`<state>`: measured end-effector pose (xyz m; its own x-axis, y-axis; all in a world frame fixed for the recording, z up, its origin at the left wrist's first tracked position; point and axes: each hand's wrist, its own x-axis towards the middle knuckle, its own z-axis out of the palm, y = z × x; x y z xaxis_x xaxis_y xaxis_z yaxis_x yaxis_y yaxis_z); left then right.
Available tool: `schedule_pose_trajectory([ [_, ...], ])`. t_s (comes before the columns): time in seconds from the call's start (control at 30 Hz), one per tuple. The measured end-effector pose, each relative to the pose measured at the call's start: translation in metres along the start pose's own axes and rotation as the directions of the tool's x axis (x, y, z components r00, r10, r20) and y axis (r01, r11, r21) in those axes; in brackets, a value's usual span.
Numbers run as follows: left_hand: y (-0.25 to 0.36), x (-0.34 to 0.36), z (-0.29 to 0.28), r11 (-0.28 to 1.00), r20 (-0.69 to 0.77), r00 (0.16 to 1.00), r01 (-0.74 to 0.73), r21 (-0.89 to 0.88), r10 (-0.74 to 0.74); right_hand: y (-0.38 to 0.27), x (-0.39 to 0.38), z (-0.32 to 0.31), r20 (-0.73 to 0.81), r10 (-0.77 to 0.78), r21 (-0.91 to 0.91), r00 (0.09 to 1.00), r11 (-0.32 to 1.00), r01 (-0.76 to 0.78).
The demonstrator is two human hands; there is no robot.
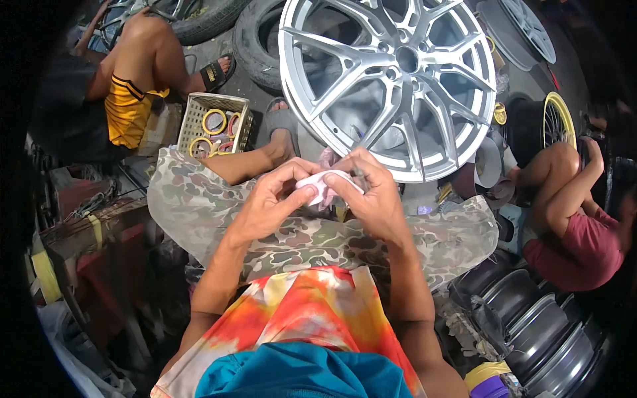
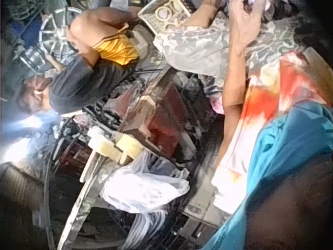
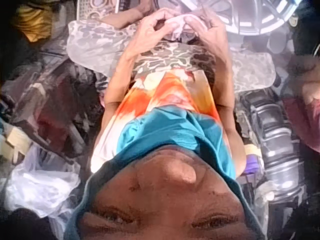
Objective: The person applies silver strips to the spokes of a car wheel rim by hand, wipes the rim with a cloth, and handles a roll of tape.
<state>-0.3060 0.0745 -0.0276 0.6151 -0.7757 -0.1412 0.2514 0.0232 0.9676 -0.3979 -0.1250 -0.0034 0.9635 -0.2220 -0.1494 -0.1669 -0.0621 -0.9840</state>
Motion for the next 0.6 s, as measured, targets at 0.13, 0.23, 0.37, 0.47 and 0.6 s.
schedule_pose_trajectory([
  [0.13,0.002,0.005,-0.004,0.997,-0.027,0.997,-0.073,0.019,0.074,0.011,-0.005,-0.02,0.022,0.208,0.031,0.978,0.978,-0.208],
  [0.23,0.006,0.009,-0.006,0.986,-0.118,0.993,-0.042,-0.16,0.024,0.011,-0.006,-0.024,0.039,0.252,0.139,0.967,0.957,-0.255],
  [0.37,0.023,0.008,0.005,0.973,0.047,0.979,0.201,-0.116,-0.197,0.002,0.003,-0.01,0.008,0.185,0.188,0.983,0.965,-0.183],
  [0.47,0.019,0.009,0.005,0.974,-0.039,0.981,0.193,0.115,-0.189,0.011,0.004,0.0,-0.038,0.092,0.226,0.995,0.971,-0.081],
  [0.6,0.008,0.011,-0.003,0.993,-0.257,0.965,0.021,-0.112,-0.049,0.039,-0.02,0.006,0.216,0.279,0.117,0.936,0.944,-0.308],
])
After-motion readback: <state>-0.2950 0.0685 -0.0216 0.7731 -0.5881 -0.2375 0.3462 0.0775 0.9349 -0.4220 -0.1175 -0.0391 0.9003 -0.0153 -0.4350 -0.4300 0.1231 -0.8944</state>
